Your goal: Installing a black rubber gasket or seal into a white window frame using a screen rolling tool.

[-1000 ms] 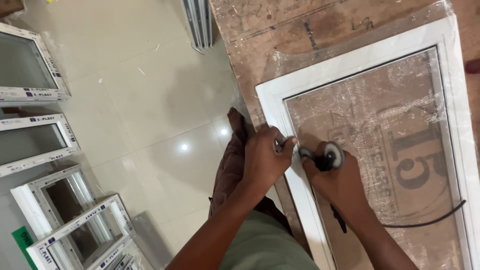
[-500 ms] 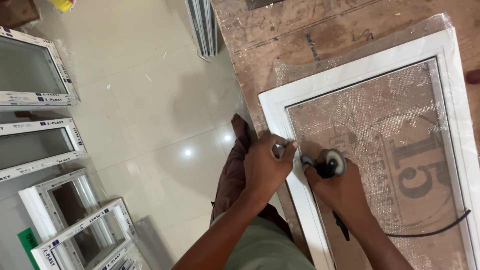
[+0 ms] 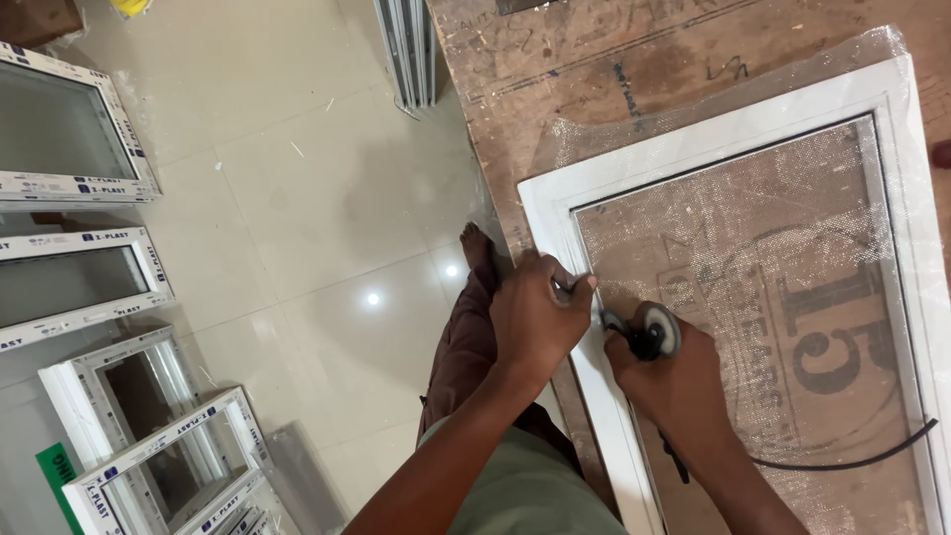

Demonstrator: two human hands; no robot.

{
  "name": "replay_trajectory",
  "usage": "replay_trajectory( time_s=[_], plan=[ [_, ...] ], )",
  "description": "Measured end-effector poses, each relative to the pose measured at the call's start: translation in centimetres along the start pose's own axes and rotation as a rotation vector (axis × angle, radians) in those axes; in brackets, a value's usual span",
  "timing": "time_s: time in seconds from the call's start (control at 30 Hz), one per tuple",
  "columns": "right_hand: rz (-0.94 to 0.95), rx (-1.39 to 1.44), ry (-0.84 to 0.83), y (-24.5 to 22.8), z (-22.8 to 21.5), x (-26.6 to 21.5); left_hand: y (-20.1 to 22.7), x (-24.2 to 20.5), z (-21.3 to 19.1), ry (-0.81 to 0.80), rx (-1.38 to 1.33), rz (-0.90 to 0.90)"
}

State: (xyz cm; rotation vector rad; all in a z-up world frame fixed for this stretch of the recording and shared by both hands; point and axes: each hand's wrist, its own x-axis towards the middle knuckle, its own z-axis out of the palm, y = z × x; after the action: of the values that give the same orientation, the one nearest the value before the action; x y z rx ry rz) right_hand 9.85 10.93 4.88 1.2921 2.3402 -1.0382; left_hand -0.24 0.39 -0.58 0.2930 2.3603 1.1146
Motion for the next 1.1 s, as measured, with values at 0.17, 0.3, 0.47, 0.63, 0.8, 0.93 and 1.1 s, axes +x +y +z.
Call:
replay_trajectory(
  time_s=[0.17,0.3,0.47,0.63,0.8,0.93,1.1],
  plan=[
    [-0.042,0.018,0.016,0.3,0.1,1.0,-0.2,-0.1,0.2,0.005,0.014,0.016],
    [0.068,-0.033,-0.033,-1.1,-0.4,1.3,-0.2,0.0,-0.1,0.035,-0.028,0.022],
    [-0.064,0.014,0.029,-1.1,-0.4,2.0,-0.3,-0.3,0.0,0.02,-0.022,0.062],
    [-0.045,-0.037,0.027,-1.1,0.0,2.5,-0.3,-0.3,-0.3,0.055,-0.031,0.068],
    [-0.092,0.033,0.032,-1.4,-0.2,2.5,-0.1,-0.2,-0.4,0.084,-0.062,0.082],
    [-0.033,0.039,0.006,-1.5,-0.2,2.6,0.8,0.8,-1.6,-0.11,-0.099,-0.173],
    [-0.063,0.03,0.023,-1.4,-0.2,2.6,1.5,2.0,-2.1,0.006,-0.082,-0.096]
  ],
)
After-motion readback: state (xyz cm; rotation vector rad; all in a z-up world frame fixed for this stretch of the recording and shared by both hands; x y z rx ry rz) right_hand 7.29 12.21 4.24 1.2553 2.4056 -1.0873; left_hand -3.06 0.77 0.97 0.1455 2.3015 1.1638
